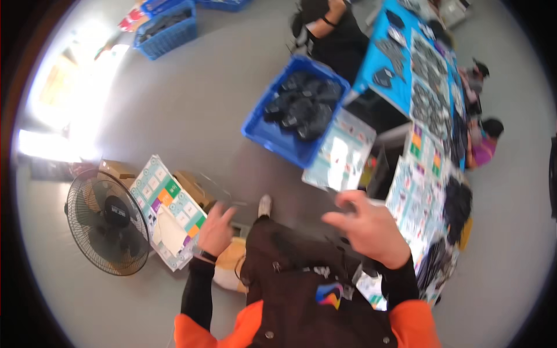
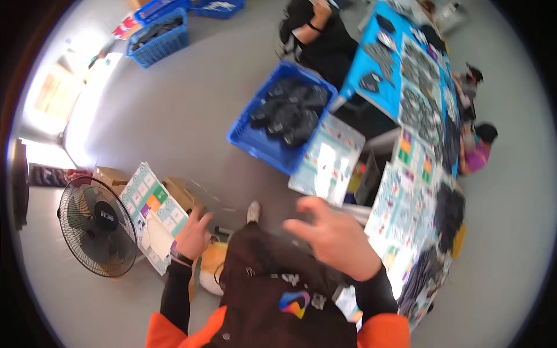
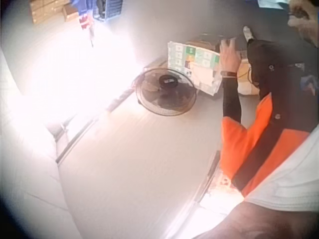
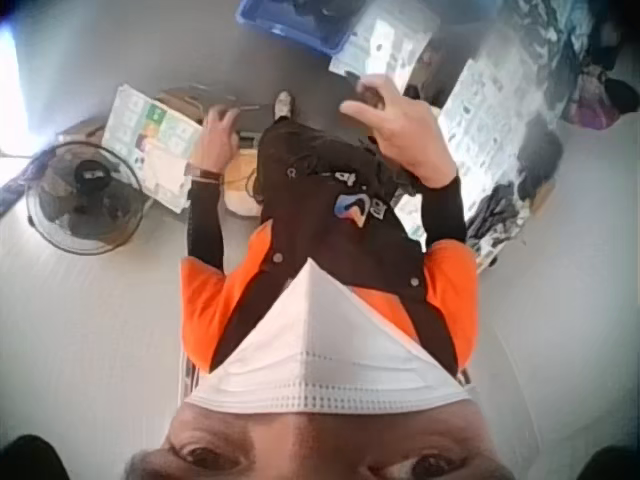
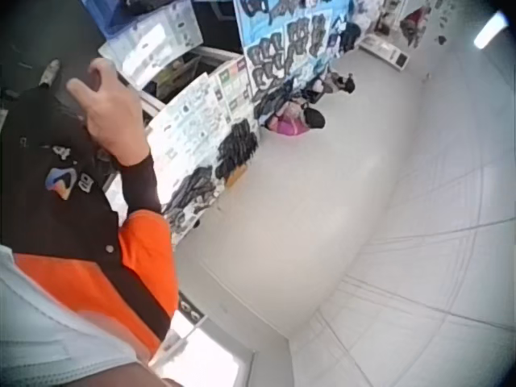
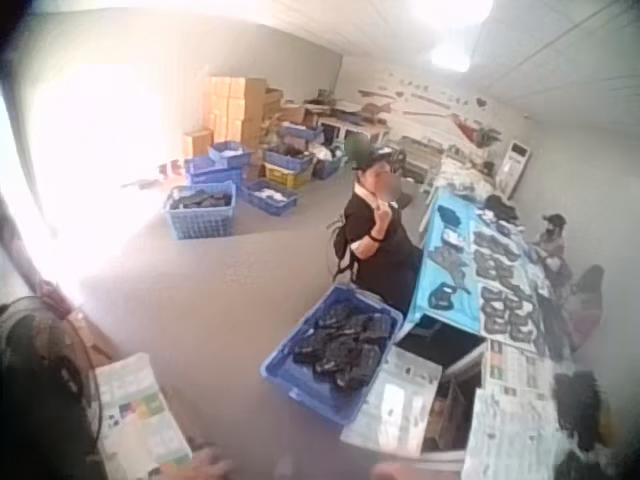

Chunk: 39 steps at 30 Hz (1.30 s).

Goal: Apply glue to shoe upper components and assemble them.

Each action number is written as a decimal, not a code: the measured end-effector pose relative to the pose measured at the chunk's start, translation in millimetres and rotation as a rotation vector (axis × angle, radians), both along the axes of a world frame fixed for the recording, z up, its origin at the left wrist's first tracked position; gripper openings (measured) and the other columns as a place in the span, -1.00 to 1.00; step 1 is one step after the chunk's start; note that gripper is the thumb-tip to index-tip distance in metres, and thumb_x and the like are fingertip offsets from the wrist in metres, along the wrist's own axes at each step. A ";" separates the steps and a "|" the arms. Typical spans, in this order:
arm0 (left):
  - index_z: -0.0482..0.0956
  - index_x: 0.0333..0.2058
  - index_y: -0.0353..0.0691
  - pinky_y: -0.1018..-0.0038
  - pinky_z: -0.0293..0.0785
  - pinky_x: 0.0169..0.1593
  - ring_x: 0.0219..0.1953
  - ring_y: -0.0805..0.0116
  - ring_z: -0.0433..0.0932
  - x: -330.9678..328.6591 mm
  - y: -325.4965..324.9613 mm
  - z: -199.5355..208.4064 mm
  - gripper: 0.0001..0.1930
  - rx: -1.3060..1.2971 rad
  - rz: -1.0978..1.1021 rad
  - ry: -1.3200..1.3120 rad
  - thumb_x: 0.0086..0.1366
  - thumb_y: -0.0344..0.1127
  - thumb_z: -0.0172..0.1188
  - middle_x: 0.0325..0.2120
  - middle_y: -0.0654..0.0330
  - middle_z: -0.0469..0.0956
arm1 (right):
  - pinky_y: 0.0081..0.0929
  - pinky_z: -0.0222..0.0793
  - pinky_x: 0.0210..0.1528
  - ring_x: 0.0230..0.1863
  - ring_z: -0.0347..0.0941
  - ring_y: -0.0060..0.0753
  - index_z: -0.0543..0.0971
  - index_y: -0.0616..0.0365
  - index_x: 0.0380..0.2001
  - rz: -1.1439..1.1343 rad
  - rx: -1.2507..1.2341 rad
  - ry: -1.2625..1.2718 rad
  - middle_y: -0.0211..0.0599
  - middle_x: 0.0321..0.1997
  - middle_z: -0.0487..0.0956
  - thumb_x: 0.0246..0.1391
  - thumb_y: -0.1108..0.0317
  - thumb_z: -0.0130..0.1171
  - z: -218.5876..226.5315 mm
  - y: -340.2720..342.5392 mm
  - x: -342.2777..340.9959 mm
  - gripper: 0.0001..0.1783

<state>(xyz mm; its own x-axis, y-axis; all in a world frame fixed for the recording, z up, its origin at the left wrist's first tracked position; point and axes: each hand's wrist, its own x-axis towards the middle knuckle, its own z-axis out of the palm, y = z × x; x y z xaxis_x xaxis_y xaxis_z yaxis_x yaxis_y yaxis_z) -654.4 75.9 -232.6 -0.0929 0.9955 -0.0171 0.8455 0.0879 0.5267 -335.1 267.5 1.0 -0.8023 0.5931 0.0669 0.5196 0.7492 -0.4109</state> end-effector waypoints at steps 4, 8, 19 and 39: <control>0.59 0.10 -0.07 0.19 0.51 0.15 0.14 -0.09 0.48 76.5 60.4 178.3 -0.50 -0.148 -0.792 -0.168 0.13 -0.50 0.23 0.13 0.01 0.47 | -0.24 0.53 -0.30 -0.24 0.59 -0.20 0.62 -0.13 -0.05 0.324 -0.135 -0.119 -0.23 0.15 0.46 0.00 0.50 0.20 14.4 -42.7 57.5 -0.59; 0.44 0.32 -0.07 0.43 0.59 -0.23 -0.16 0.06 0.66 124.7 111.2 221.5 -0.36 -0.199 -0.488 -0.909 0.22 -0.56 0.16 0.41 -0.08 0.22 | -0.36 0.52 -0.03 0.03 0.58 -0.09 0.65 0.01 0.02 -0.181 -0.266 0.270 -0.14 0.14 0.50 -0.08 0.70 0.04 31.7 -36.2 178.4 -0.42; 0.15 0.52 -0.13 0.65 0.36 -0.48 -0.55 0.64 0.35 277.8 186.5 252.3 -0.07 0.235 -0.397 -1.329 0.11 -0.70 -0.01 0.56 0.09 0.09 | -0.36 0.27 0.35 0.25 0.45 -0.15 0.52 0.28 0.14 -1.099 -0.153 0.862 -0.11 0.19 0.52 0.12 0.71 -0.04 -44.7 -140.1 327.9 -0.51; 0.56 -0.13 -0.19 0.62 0.44 -0.33 -0.46 0.67 0.51 428.2 106.9 152.0 -0.83 -0.753 -0.989 -0.847 0.54 -0.21 0.18 -0.44 0.44 0.50 | -0.60 0.50 -0.01 0.29 0.46 -0.23 -0.15 0.28 0.58 -1.193 0.273 1.034 -0.01 0.68 -0.06 0.24 0.67 0.08 -56.1 -251.1 330.3 -0.05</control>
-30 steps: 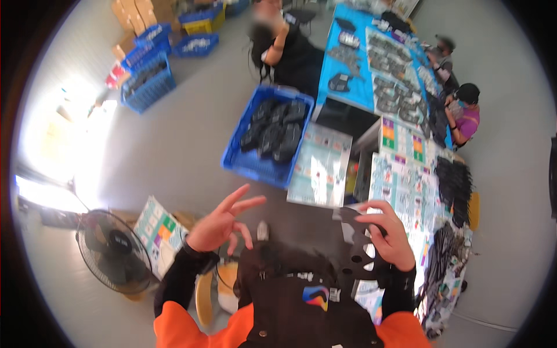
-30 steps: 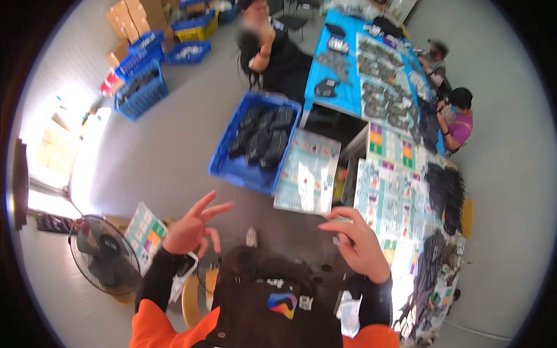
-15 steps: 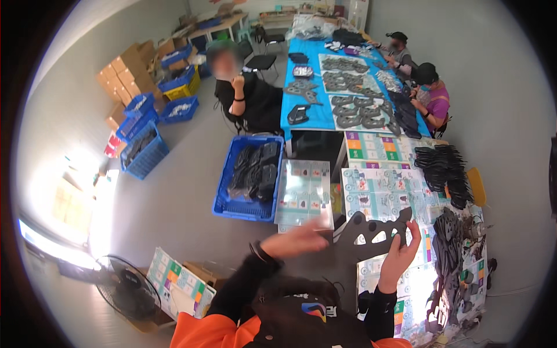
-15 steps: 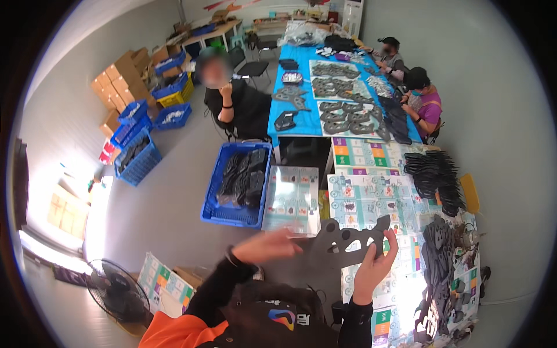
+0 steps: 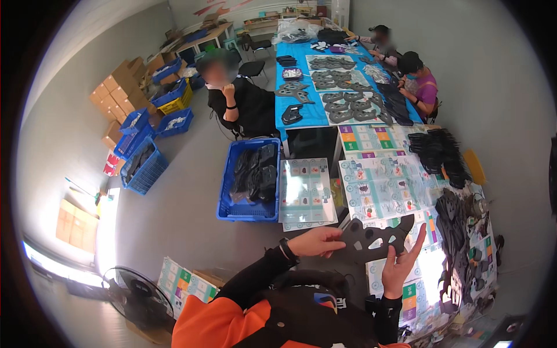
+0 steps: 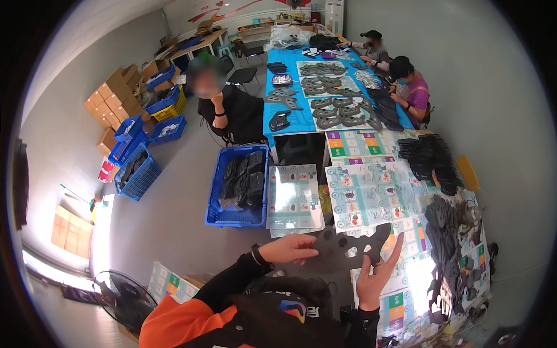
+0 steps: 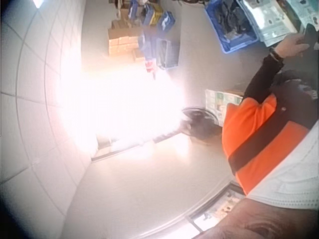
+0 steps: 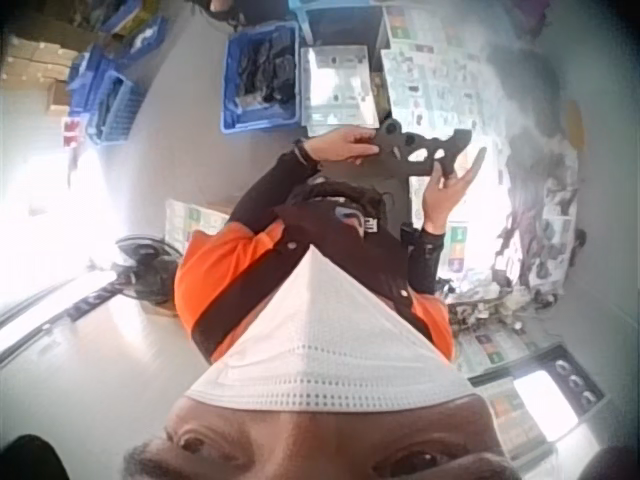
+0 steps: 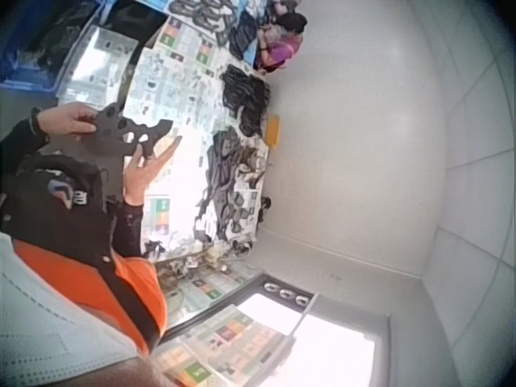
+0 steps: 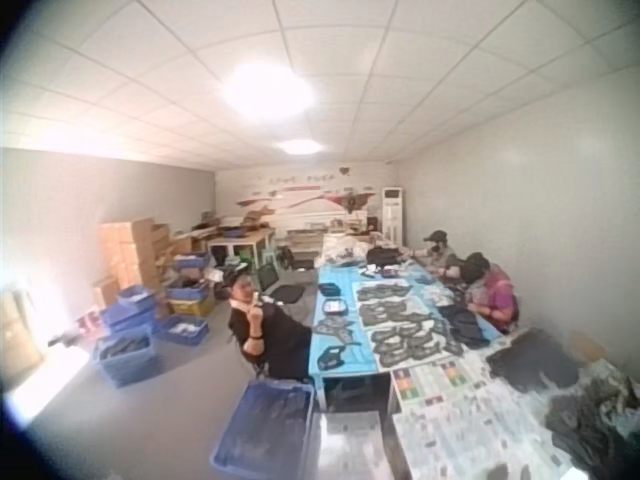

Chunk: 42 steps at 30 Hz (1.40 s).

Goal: Apply glue to shoe upper components and assemble them.

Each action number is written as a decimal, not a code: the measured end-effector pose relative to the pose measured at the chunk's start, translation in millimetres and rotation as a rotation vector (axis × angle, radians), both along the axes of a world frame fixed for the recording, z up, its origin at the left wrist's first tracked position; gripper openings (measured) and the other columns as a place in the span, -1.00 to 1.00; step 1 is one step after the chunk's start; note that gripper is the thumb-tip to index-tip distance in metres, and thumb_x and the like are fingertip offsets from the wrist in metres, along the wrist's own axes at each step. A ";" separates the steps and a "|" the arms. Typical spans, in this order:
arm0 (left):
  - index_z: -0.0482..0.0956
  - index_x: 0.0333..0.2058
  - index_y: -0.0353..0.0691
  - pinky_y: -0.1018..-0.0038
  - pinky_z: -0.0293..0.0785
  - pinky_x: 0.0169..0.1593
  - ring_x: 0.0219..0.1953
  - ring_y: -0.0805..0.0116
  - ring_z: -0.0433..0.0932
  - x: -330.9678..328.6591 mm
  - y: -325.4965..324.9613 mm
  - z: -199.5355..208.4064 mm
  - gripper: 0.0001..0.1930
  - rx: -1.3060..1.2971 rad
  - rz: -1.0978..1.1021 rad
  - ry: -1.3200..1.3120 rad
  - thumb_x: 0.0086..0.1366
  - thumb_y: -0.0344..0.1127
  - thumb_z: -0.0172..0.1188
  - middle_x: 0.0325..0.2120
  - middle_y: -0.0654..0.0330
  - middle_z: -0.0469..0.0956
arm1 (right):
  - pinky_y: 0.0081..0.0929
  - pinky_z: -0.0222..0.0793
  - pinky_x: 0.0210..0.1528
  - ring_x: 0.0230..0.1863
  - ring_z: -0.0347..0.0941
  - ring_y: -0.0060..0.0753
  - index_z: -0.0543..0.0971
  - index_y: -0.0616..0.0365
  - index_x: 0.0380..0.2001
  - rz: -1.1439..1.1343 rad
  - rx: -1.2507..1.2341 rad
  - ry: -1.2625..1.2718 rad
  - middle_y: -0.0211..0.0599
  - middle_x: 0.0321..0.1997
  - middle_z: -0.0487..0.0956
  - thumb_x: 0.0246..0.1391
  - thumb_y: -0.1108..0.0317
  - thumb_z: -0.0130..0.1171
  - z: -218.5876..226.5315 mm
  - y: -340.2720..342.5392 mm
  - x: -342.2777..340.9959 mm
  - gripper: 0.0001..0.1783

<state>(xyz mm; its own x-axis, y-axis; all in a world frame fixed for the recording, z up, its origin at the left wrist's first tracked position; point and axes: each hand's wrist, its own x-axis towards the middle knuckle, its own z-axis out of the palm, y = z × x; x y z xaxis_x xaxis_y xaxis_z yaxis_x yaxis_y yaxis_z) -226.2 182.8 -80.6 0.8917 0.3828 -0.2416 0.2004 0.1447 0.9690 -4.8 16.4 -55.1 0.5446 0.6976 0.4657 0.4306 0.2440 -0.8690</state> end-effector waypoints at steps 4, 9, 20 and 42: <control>0.44 -0.32 -0.21 0.53 0.44 -0.32 -0.48 0.60 0.52 -30.5 4.9 -4.7 -0.73 0.171 -0.069 0.012 0.55 -0.18 0.15 -0.50 0.36 0.47 | -0.63 0.46 -0.19 0.31 0.41 -0.29 -0.05 0.25 0.58 -0.071 -0.083 0.034 0.03 0.63 0.09 0.18 0.69 0.14 -15.8 -13.2 -33.5 -0.03; 0.39 -0.36 -0.24 0.49 0.44 -0.33 -0.47 0.57 0.53 -78.4 32.0 -13.6 -0.69 0.287 -0.105 0.063 0.53 -0.18 0.19 -0.52 0.31 0.46 | -0.66 0.42 -0.23 -0.15 0.57 -0.51 0.10 0.29 0.52 -0.068 -0.274 0.115 -0.08 0.12 0.62 0.18 0.64 0.25 -32.6 -16.7 -77.7 -0.11; 0.54 0.00 -0.16 0.52 0.51 -0.31 -0.43 0.57 0.51 -132.0 60.9 -62.1 -0.71 -0.022 -0.169 -0.035 0.59 -0.07 0.05 -0.39 0.32 0.56 | -0.47 0.70 -0.38 -0.28 0.66 -0.55 0.58 0.35 -0.04 -0.127 -0.426 0.412 -0.22 -0.17 0.72 0.31 0.53 0.23 -46.2 -30.9 -136.2 -0.80; 0.42 0.27 -0.28 0.30 0.54 0.20 0.11 0.30 0.59 73.2 -88.3 -96.4 -0.58 -0.184 -0.239 -0.044 0.51 -0.32 0.19 0.10 0.07 0.60 | -0.42 0.65 -0.34 -0.21 0.64 -0.47 0.60 0.18 -0.08 -0.235 -0.535 0.687 -0.33 -0.19 0.70 0.33 0.23 0.29 -99.4 -162.7 32.0 -0.74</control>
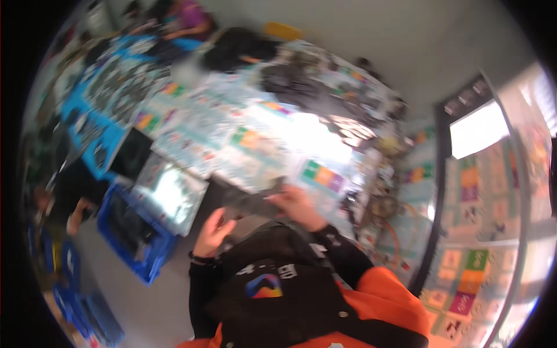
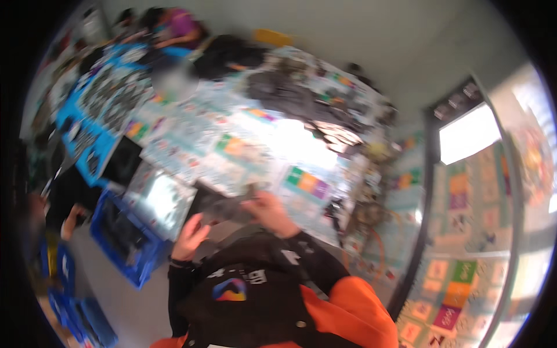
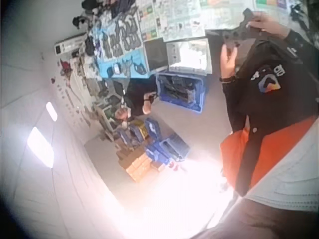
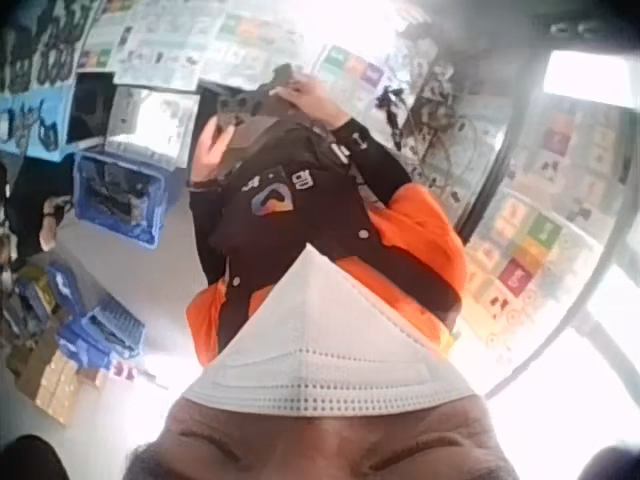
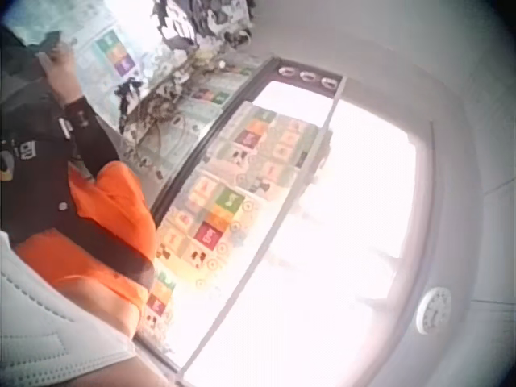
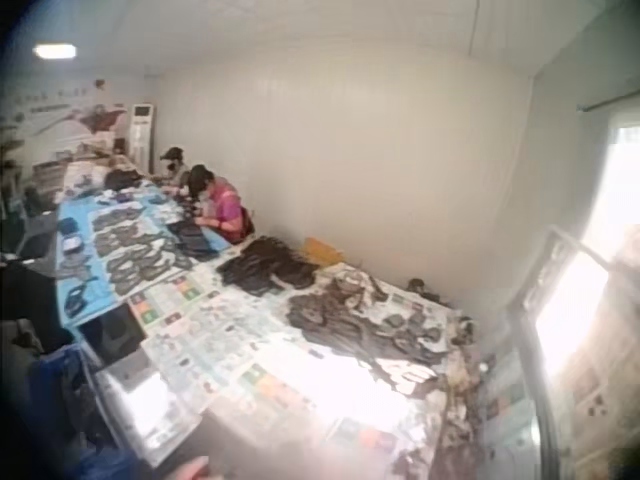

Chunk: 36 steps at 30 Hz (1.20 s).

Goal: Apply glue to shoe upper components and assemble them.

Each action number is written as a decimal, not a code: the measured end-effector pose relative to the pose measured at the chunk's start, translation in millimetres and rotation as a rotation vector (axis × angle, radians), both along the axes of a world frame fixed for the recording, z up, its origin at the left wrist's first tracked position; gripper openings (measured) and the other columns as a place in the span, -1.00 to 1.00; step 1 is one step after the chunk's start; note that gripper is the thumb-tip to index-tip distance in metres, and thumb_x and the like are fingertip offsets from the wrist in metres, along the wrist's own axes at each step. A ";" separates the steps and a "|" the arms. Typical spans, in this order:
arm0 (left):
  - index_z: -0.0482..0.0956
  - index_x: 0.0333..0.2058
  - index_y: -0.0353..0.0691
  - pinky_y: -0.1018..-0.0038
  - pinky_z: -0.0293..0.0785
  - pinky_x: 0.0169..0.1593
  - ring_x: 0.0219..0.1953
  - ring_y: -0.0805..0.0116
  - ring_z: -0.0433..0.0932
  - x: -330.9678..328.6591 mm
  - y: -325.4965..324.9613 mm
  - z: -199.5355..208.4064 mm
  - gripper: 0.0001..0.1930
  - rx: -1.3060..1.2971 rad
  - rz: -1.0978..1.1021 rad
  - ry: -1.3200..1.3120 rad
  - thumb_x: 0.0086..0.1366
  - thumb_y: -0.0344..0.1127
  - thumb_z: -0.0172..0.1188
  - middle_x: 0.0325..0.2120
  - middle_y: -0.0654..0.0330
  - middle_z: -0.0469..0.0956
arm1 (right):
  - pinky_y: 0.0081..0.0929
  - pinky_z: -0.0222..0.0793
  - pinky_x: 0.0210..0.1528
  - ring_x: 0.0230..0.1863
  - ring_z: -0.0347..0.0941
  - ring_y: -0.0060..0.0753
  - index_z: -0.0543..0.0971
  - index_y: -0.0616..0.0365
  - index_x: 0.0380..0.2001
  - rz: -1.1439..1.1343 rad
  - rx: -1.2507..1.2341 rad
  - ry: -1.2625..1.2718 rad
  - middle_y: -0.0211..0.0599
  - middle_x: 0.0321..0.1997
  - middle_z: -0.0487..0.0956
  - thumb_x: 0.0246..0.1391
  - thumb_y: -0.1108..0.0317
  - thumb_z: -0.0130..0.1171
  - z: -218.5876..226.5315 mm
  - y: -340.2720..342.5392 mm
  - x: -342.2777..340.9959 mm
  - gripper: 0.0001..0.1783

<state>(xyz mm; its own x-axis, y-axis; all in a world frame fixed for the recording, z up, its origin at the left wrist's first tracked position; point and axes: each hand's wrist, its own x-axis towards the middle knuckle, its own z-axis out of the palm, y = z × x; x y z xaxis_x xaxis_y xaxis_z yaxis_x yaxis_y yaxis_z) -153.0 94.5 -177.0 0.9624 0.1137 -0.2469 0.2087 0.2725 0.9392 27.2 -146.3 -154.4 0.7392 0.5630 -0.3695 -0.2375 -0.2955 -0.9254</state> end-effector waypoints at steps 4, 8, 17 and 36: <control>0.58 0.01 -0.28 0.46 0.56 0.05 -0.10 0.45 0.64 45.1 -48.4 10.7 -0.82 -0.231 0.205 0.060 0.49 -0.41 0.20 -0.16 0.22 0.68 | -0.41 0.58 -0.30 -0.23 0.64 -0.43 0.54 0.21 -0.02 0.157 -0.193 -0.530 -0.23 -0.18 0.69 0.31 0.33 0.27 54.4 -7.5 41.3 -0.74; 0.62 0.11 -0.30 0.49 0.51 0.03 -0.09 0.49 0.59 51.8 -50.1 7.0 -0.68 0.052 0.289 0.213 0.45 -0.34 0.28 -0.10 0.29 0.68 | -0.42 0.54 -0.27 -0.23 0.63 -0.39 0.45 0.21 0.09 0.143 0.053 -0.632 -0.16 -0.06 0.67 0.30 0.26 0.21 144.5 -43.4 91.9 -0.61; 0.63 -0.06 -0.33 0.51 0.54 -0.03 -0.16 0.52 0.64 78.1 -23.2 13.3 -0.76 0.330 0.191 0.072 0.39 -0.33 0.34 -0.24 0.27 0.71 | -0.55 0.40 -0.48 -0.51 0.49 -0.49 0.14 0.50 0.34 0.440 0.822 -0.712 -0.17 -0.34 0.66 0.31 -0.19 0.09 273.2 -14.2 44.8 -0.06; 0.60 -0.03 -0.33 0.52 0.54 -0.04 -0.16 0.53 0.62 -27.4 53.6 -20.1 -0.76 0.112 0.453 0.124 0.43 -0.32 0.30 -0.24 0.28 0.70 | -0.45 0.38 -0.39 -0.55 0.40 -0.46 0.35 0.46 0.23 0.654 1.005 -0.828 -0.34 -0.46 0.56 0.34 -0.07 0.00 286.4 17.5 21.9 -0.27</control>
